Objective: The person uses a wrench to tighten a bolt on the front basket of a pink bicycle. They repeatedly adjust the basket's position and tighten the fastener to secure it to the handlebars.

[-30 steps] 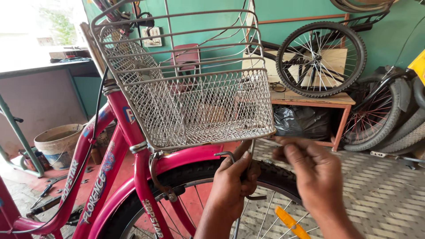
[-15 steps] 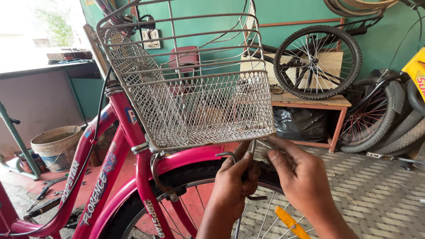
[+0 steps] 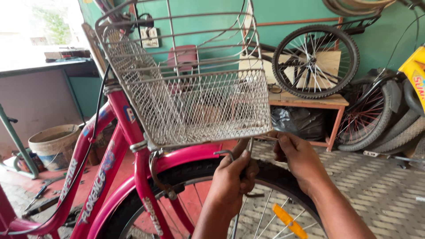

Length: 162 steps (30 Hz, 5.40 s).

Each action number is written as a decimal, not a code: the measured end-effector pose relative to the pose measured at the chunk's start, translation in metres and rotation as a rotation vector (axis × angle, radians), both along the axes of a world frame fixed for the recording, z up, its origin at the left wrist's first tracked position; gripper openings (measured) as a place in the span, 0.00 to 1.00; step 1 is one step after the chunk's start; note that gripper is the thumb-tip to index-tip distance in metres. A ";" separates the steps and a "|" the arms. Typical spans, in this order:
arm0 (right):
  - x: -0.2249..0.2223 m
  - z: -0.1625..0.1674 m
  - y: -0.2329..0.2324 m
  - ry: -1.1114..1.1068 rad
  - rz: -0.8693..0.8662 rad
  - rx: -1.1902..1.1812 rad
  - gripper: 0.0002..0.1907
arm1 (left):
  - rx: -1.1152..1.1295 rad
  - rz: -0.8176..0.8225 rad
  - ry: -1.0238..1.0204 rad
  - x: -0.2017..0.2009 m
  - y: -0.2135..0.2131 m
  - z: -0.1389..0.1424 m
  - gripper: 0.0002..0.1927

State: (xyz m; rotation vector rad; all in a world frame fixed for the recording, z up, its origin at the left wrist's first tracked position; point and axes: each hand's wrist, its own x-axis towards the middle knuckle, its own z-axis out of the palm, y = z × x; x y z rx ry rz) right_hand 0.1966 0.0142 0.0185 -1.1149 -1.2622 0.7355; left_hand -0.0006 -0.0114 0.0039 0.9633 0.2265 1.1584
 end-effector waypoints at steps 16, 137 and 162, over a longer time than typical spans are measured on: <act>-0.027 0.007 -0.058 -0.353 -0.430 0.435 0.10 | 0.041 0.149 0.122 0.004 0.016 0.014 0.17; -0.030 0.009 -0.030 0.305 -0.167 0.403 0.12 | -0.053 0.010 0.060 -0.001 0.011 0.010 0.14; -0.073 -0.011 -0.062 -0.272 -0.408 0.733 0.10 | -0.063 -0.014 0.058 -0.002 0.010 0.013 0.09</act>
